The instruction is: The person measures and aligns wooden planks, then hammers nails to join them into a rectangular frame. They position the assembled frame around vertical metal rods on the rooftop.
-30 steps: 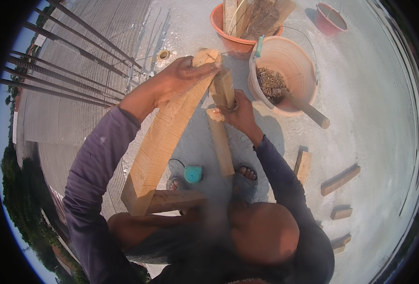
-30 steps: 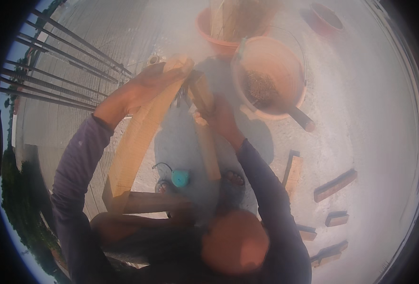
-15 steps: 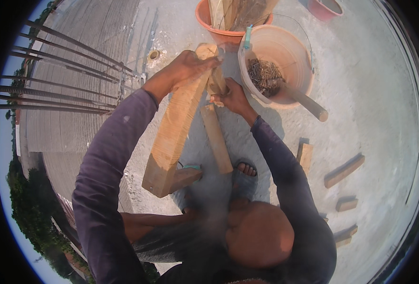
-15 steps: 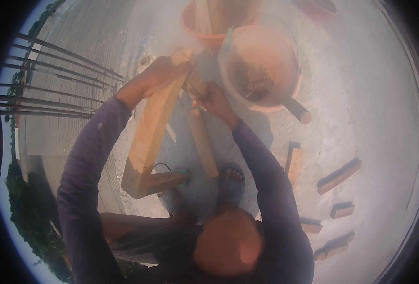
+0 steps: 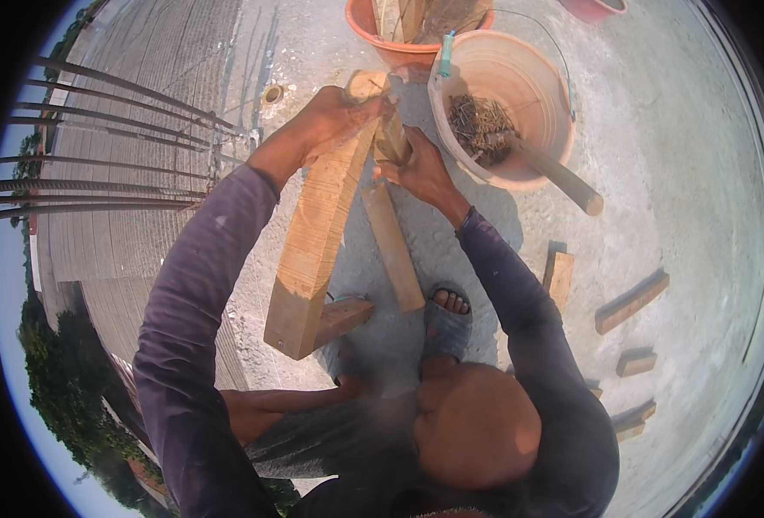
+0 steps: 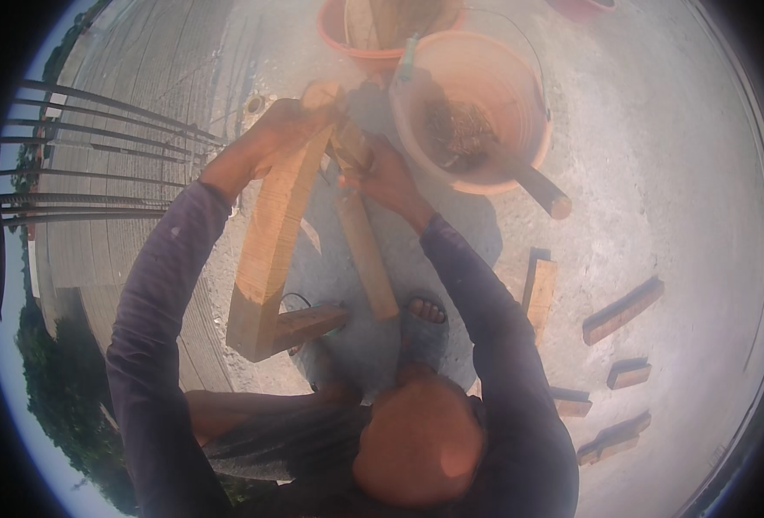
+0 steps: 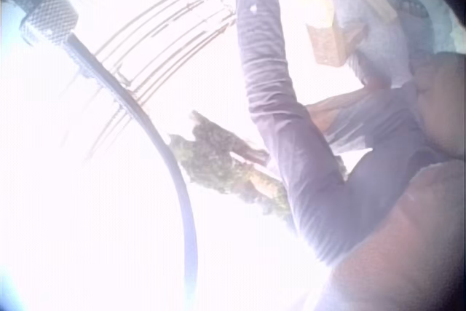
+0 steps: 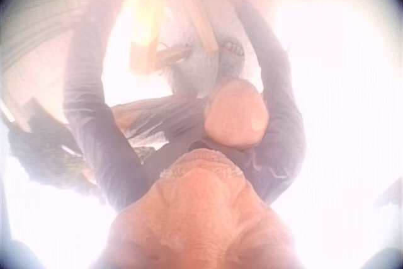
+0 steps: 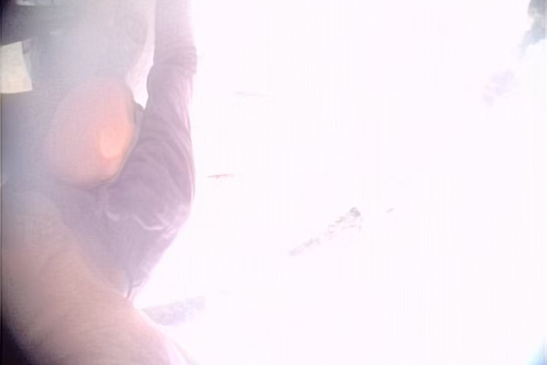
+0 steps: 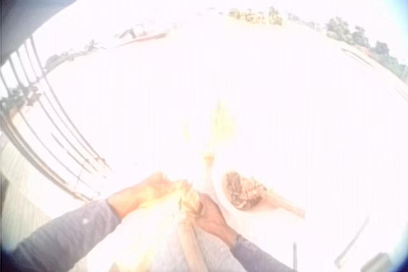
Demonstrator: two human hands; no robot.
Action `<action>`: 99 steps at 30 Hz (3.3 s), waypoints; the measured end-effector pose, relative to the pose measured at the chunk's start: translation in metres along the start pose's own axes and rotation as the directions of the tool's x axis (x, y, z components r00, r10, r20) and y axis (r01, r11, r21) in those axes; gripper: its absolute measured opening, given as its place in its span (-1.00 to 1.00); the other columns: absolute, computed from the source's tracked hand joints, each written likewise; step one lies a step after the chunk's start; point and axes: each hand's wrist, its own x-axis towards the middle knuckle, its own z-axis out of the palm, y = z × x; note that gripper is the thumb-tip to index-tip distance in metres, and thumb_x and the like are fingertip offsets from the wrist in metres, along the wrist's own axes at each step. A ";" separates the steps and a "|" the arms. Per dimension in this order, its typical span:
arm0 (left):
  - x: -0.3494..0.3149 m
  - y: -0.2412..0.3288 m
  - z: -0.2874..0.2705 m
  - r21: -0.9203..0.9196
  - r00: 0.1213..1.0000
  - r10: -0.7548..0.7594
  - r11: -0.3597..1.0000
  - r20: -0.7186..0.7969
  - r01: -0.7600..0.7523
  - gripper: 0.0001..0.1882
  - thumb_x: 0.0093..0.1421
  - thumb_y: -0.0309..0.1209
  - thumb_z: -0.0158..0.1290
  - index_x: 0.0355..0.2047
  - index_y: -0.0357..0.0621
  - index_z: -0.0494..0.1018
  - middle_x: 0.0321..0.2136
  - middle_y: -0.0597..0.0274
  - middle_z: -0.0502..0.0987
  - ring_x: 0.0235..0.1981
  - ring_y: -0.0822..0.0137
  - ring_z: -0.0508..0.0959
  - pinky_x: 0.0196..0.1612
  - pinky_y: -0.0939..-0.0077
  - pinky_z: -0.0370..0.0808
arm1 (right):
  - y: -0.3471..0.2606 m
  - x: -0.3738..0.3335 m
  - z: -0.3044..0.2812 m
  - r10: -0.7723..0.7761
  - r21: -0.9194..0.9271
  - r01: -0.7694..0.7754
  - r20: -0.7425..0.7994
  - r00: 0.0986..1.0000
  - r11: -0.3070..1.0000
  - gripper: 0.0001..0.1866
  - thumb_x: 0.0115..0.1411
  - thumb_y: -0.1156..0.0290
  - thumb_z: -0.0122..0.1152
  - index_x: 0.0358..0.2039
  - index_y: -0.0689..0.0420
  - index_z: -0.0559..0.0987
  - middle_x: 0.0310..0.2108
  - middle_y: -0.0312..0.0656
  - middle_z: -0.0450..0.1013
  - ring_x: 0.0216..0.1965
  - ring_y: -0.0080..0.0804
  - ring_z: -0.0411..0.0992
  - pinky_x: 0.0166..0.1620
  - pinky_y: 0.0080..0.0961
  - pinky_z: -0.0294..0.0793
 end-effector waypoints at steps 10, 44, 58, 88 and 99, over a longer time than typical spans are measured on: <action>0.001 -0.012 -0.017 0.066 0.998 -0.003 0.998 -0.066 0.007 -0.19 0.16 0.20 0.36 -0.13 -0.52 0.60 -0.34 -0.03 0.64 -0.43 0.26 0.66 -0.41 0.30 0.59 | -0.034 -0.008 0.008 -0.037 -0.857 0.206 0.213 0.976 0.472 -0.16 0.12 0.29 0.47 0.35 0.34 0.34 0.08 0.08 0.42 -0.01 0.00 0.53 0.05 -0.10 0.53; -0.023 -0.011 -0.019 0.091 0.994 0.042 0.995 -0.097 -0.034 -0.31 0.31 0.14 0.20 -0.05 -0.41 0.56 -0.32 0.13 0.62 -0.37 0.33 0.67 -0.37 0.41 0.60 | 0.033 -0.166 -0.024 0.585 -0.163 -0.607 -0.165 0.794 0.778 0.02 -0.24 -0.06 0.77 0.11 0.39 0.57 0.24 0.16 0.31 0.20 0.10 0.43 0.17 -0.11 0.53; -0.035 -0.020 -0.020 -0.023 0.998 0.060 0.998 0.036 -0.059 -0.03 0.17 0.28 0.25 0.33 -0.29 0.45 0.29 -0.22 0.47 0.43 -0.08 0.35 0.43 0.07 0.30 | 0.081 -0.222 -0.026 0.071 -0.458 -0.290 -0.437 0.897 0.841 -0.16 -0.05 0.40 0.68 0.26 0.22 0.50 0.30 0.01 0.28 0.28 0.07 0.35 0.28 -0.12 0.46; 0.001 -0.010 0.005 0.076 0.997 0.035 0.997 -0.065 -0.030 -0.10 0.14 0.30 0.31 -0.29 -0.59 0.57 -0.46 -0.03 0.61 -0.45 0.24 0.64 -0.42 0.28 0.58 | -0.061 0.005 -0.006 -0.319 -0.059 0.315 -0.094 0.943 0.947 -0.50 0.25 0.43 0.32 0.19 0.25 0.50 0.21 0.06 0.38 0.08 0.15 0.50 0.09 -0.03 0.52; 0.010 0.010 0.003 0.293 1.000 -0.020 0.956 -0.012 0.022 -0.11 0.28 0.24 0.16 -0.06 -0.64 0.53 -0.20 -0.12 0.62 -0.21 0.17 0.66 -0.19 0.31 0.60 | -0.057 0.017 -0.011 -0.236 -0.245 0.221 -0.034 0.971 0.944 -0.55 0.32 0.41 0.26 0.14 0.37 0.43 0.09 0.24 0.36 0.07 0.26 0.46 0.06 0.05 0.51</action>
